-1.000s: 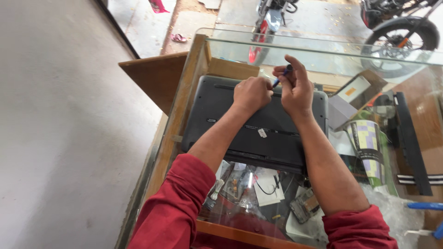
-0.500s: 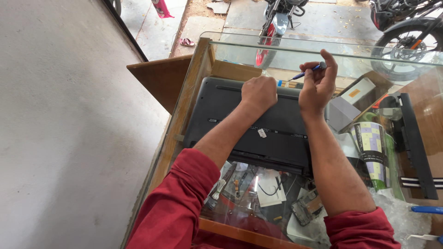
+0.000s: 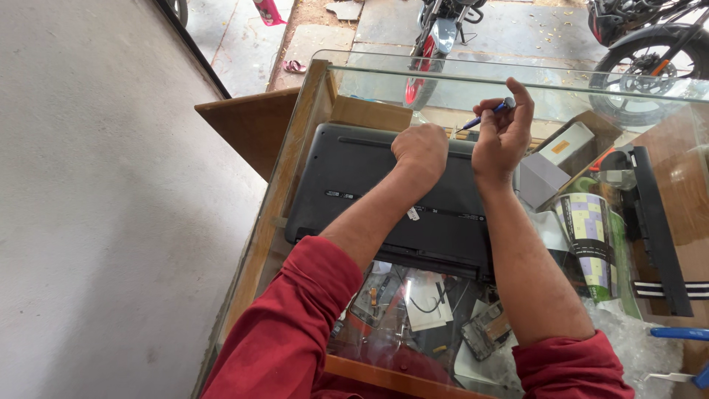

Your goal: The person removes a laptop from a backpack and places it on a glass table. Using a screwdriver, the person unscrews multiple screws from the bottom cover of the laptop and removes the battery. The person then walks away from the table.

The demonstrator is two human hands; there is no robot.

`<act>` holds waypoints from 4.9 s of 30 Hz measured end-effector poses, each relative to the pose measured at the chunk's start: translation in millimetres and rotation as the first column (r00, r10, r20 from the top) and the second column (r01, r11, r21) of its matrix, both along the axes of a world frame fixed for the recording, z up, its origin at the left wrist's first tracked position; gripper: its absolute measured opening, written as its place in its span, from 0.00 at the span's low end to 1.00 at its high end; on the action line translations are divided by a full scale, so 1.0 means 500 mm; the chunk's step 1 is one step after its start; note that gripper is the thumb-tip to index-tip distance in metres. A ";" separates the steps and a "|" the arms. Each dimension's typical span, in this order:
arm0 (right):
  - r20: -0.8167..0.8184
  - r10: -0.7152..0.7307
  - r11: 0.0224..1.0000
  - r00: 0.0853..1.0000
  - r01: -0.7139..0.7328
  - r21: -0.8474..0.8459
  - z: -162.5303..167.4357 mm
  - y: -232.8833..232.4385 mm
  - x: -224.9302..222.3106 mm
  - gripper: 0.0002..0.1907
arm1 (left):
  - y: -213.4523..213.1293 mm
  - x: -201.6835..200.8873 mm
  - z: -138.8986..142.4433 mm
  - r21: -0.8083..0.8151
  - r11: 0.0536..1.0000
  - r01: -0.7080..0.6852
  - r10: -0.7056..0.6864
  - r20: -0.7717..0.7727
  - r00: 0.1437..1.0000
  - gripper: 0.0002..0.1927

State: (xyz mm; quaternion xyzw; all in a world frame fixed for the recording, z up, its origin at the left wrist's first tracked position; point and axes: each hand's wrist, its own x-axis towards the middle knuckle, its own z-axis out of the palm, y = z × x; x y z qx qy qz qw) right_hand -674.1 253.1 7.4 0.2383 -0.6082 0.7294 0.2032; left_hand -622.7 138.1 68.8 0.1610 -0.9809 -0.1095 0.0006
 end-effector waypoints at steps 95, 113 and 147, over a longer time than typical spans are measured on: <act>-0.187 0.132 0.849 0.973 -0.013 0.529 0.059 -0.074 0.149 0.15 | -0.213 0.152 -0.087 0.428 0.820 0.381 -0.229 -0.365 0.902 0.13; -0.276 0.046 0.749 0.960 0.150 0.645 0.055 -0.085 0.152 0.27 | -0.198 0.153 -0.090 0.282 0.889 0.362 -0.229 -0.409 0.883 0.12; 0.017 0.207 0.823 0.978 -0.183 0.538 0.041 -0.074 0.151 0.19 | -0.170 0.163 -0.068 0.181 0.948 0.263 -0.211 -0.265 0.941 0.17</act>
